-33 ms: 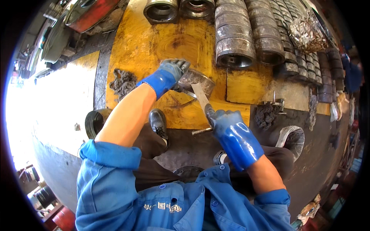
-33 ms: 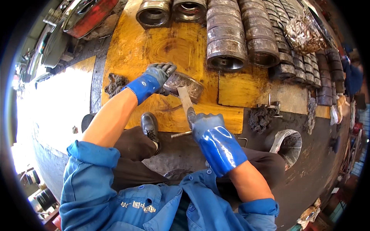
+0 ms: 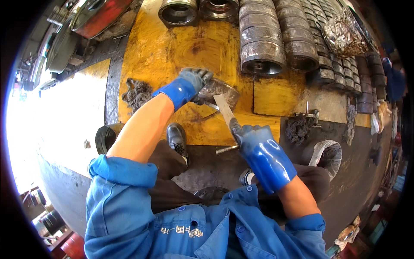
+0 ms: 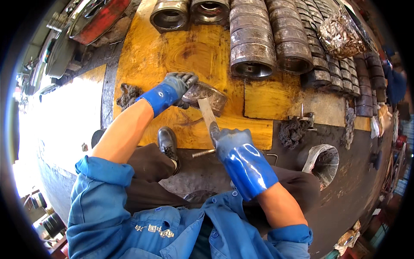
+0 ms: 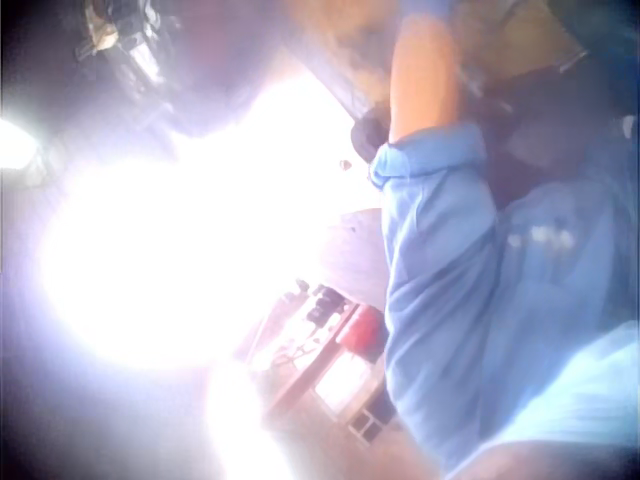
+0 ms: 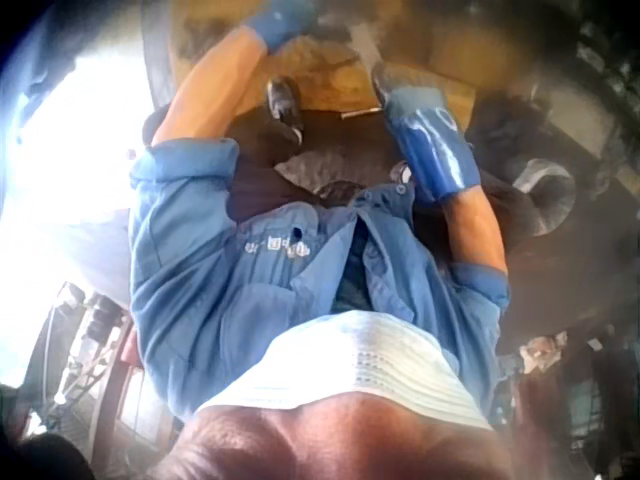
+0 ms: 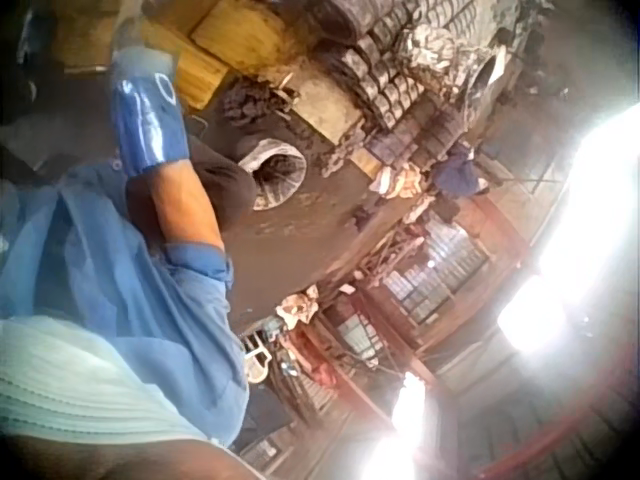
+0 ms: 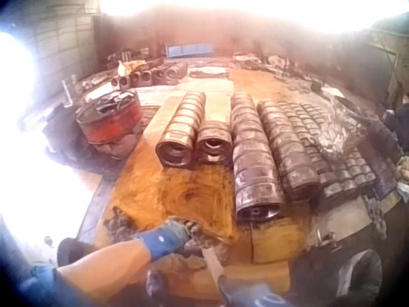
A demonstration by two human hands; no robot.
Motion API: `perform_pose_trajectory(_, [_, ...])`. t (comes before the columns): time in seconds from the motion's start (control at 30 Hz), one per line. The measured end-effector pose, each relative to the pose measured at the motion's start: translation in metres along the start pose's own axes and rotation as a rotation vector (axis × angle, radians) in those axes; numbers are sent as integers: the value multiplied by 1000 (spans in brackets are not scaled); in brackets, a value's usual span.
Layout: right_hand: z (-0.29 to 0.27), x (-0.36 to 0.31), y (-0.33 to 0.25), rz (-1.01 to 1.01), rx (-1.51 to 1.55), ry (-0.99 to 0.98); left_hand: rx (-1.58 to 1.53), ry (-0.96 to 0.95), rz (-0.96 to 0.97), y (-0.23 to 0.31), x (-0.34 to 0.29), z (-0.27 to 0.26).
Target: The person cleans cylindrical metal parts using cotton waste and a scraper tool while sitting on the floor.
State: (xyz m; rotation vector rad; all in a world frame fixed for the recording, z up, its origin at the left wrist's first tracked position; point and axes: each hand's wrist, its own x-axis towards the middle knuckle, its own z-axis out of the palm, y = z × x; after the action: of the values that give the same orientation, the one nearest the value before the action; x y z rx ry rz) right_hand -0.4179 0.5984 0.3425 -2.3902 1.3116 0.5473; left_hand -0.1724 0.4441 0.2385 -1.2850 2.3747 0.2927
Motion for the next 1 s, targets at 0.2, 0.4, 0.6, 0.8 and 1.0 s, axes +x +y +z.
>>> perform_pose_trajectory(0.2, [22,-14,29,-65,20,38,-162,203,185,-12,12,32])
perform_pose_trajectory(0.4, [41,-29,38,-102,-1,135,-195,344,141,-1,11,51])
perform_pose_trajectory(0.6, [41,-31,35,-99,-39,21,-82,427,-28,28,-15,65])
perform_pose_trajectory(0.8, [75,-25,58,81,888,450,-444,766,257,109,-27,35])
perform_pose_trajectory(1.0, [45,-27,65,698,1818,202,-685,956,233,193,-21,19])
